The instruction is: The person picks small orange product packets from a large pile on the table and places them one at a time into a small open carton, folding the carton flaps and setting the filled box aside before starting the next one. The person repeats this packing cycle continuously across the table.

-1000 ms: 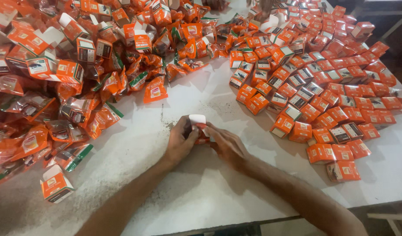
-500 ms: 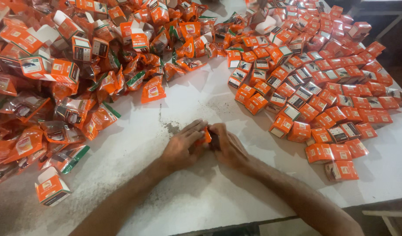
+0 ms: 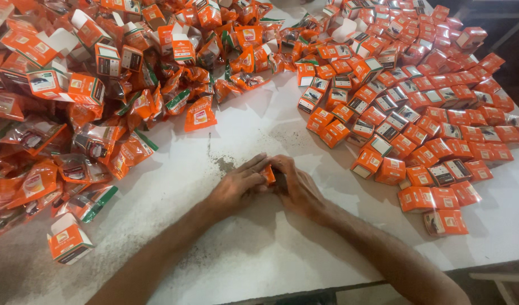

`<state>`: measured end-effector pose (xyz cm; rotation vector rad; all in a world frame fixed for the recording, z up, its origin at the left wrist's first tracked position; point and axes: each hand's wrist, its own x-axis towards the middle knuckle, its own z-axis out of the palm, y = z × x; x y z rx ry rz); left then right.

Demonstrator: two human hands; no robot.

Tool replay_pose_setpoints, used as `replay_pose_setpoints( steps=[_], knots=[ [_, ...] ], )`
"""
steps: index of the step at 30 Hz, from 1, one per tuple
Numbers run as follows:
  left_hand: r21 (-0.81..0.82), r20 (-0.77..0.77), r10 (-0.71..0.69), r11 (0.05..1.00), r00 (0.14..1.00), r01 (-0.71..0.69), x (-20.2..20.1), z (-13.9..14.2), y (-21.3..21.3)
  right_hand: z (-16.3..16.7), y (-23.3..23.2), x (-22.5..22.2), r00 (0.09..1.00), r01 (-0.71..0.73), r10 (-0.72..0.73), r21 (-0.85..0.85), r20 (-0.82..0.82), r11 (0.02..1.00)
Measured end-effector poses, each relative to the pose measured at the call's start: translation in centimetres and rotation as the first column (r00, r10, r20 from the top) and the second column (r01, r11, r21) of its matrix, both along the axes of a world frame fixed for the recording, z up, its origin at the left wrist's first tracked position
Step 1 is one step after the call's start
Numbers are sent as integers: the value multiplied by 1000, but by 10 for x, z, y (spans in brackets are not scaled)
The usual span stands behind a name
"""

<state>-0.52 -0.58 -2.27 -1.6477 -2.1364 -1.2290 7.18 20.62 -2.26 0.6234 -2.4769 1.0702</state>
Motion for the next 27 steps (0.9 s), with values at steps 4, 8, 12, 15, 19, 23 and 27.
replay_pose_setpoints(
  steps=[4,8,12,15,19,23,27],
  knots=[
    [-32,-83,-7,999,996,4,11,0,2,4,-2,0,996,55,-54,-8,75,998],
    [-81,-141,62,994,988,-74,18,4,6,12,-2,-3,999,-26,26,29,-25,999],
    [-114,-75,111,986,991,-119,14,11,3,23,3,-9,994,-86,98,196,-51,977],
    [37,-42,181,983,983,-180,12,12,0,32,17,-18,992,126,-109,435,-65,892],
    [80,78,298,949,951,-304,10,9,-1,34,56,-44,821,560,-478,606,-313,565],
    [42,92,335,940,938,-339,8,6,-2,12,93,-59,750,652,-540,558,-381,513],
    [23,128,342,937,931,-348,8,4,-4,8,118,-61,640,743,-663,533,-387,406]
  ],
)
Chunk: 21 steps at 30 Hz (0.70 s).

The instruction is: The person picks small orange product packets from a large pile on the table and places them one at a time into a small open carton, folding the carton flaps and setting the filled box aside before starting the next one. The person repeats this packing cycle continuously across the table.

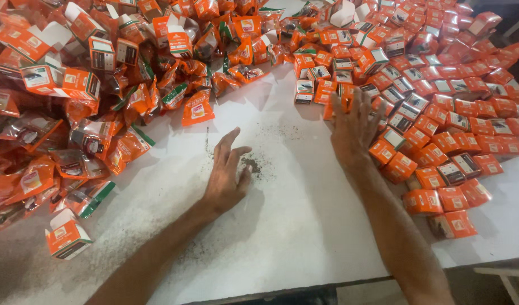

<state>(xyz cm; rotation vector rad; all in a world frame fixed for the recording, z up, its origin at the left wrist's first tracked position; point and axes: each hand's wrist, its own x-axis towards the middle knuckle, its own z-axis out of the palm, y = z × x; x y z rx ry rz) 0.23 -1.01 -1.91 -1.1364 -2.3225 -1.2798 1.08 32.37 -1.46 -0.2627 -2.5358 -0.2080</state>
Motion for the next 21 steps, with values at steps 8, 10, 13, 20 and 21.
replay_pose_setpoints(
  steps=[8,10,13,20,21],
  knots=[
    [40,-321,281,958,905,-283,-99,23,-5,18,-74,37,834,-463,547,-441,78,769],
    [-49,-386,465,852,797,-521,-153,47,-16,22,-84,35,767,-565,641,-440,32,698],
    [-59,-217,582,793,784,-606,-213,84,-25,28,-88,22,740,-617,672,-437,-38,654],
    [-441,-13,700,637,714,-632,-241,84,18,35,-86,30,750,-604,658,-471,-66,642],
    [-347,-97,715,628,692,-697,-236,75,23,34,-85,32,752,-597,657,-482,-57,641]
  ],
)
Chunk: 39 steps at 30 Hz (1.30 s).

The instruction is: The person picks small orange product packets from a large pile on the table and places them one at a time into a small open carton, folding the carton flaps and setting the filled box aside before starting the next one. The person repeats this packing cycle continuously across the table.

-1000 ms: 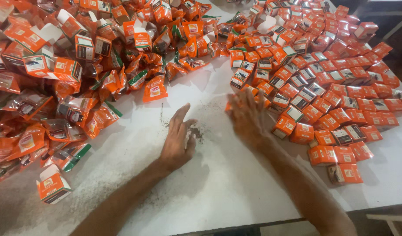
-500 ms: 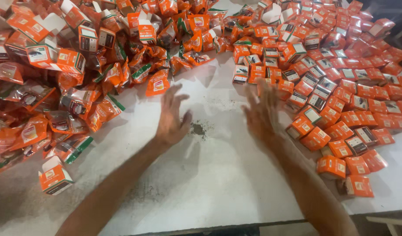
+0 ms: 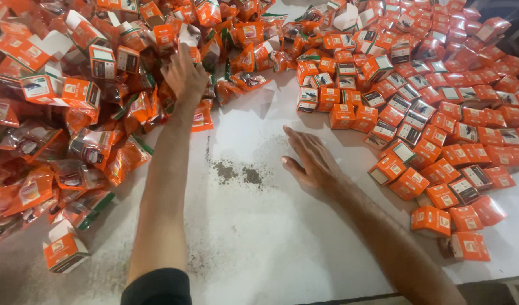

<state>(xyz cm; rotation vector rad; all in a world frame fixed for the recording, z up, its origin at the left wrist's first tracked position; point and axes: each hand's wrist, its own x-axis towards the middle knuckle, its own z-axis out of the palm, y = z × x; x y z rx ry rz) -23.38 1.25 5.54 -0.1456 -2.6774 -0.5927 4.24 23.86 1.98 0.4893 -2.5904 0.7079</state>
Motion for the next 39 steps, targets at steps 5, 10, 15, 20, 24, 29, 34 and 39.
replay_pose_setpoints(
  steps=[5,10,15,20,24,29,34,39],
  knots=[
    [322,-475,-424,731,771,601,45,-32,-11,-19,5,-2,998,-15,16,-23,53,1000],
    [616,70,-735,564,674,551,174,-43,-2,-65,-6,-13,909,-58,367,-808,200,586],
    [19,-326,-796,534,510,845,224,-43,-17,-57,-17,2,931,-27,318,-834,180,551],
    [-124,2,-480,871,877,476,183,-52,-56,-23,-52,38,929,184,-15,-427,369,885],
    [-176,67,-465,865,883,469,168,-64,-74,-14,-46,25,969,-150,213,-381,126,912],
    [492,53,-577,725,815,482,195,-55,-75,-27,-31,19,951,-53,167,-395,261,917],
    [207,-620,-619,464,482,861,250,-54,-48,-40,-35,18,969,-46,136,-385,209,922],
    [-317,-545,-807,448,226,836,256,-64,-36,-48,-32,17,909,-114,325,-592,262,798]
  ],
)
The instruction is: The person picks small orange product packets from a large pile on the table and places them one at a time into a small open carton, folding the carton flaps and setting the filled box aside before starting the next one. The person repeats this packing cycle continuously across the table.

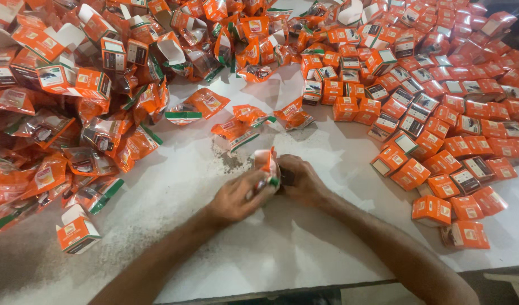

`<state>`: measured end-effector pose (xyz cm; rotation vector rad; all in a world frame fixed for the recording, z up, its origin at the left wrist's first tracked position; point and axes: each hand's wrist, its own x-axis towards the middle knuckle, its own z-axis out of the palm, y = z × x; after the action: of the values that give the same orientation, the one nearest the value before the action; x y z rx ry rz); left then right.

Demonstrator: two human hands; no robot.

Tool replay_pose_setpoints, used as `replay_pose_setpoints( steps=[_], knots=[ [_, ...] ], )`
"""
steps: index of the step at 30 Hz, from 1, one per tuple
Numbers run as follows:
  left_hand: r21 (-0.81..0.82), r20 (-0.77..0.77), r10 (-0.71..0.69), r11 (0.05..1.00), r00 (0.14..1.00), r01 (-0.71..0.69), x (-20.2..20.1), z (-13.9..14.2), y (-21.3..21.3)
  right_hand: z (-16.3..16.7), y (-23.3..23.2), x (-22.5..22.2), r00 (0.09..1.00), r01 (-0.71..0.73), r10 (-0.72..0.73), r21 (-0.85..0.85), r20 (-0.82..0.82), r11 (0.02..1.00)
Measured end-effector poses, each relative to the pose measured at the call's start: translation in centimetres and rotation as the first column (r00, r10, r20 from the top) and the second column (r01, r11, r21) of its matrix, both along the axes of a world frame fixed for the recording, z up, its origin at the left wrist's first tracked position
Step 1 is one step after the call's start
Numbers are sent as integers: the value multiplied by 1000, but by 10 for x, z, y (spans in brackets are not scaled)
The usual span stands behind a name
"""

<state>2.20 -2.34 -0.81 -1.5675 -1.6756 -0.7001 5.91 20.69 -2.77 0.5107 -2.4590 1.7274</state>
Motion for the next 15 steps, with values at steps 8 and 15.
replay_pose_setpoints(
  steps=[8,15],
  knots=[
    [-201,369,284,954,885,-223,4,18,9,16,-6,3,982,126,-79,290,-169,949],
    [-52,645,259,954,719,-297,6,15,26,26,-10,7,976,88,-29,268,-217,959]
  ],
)
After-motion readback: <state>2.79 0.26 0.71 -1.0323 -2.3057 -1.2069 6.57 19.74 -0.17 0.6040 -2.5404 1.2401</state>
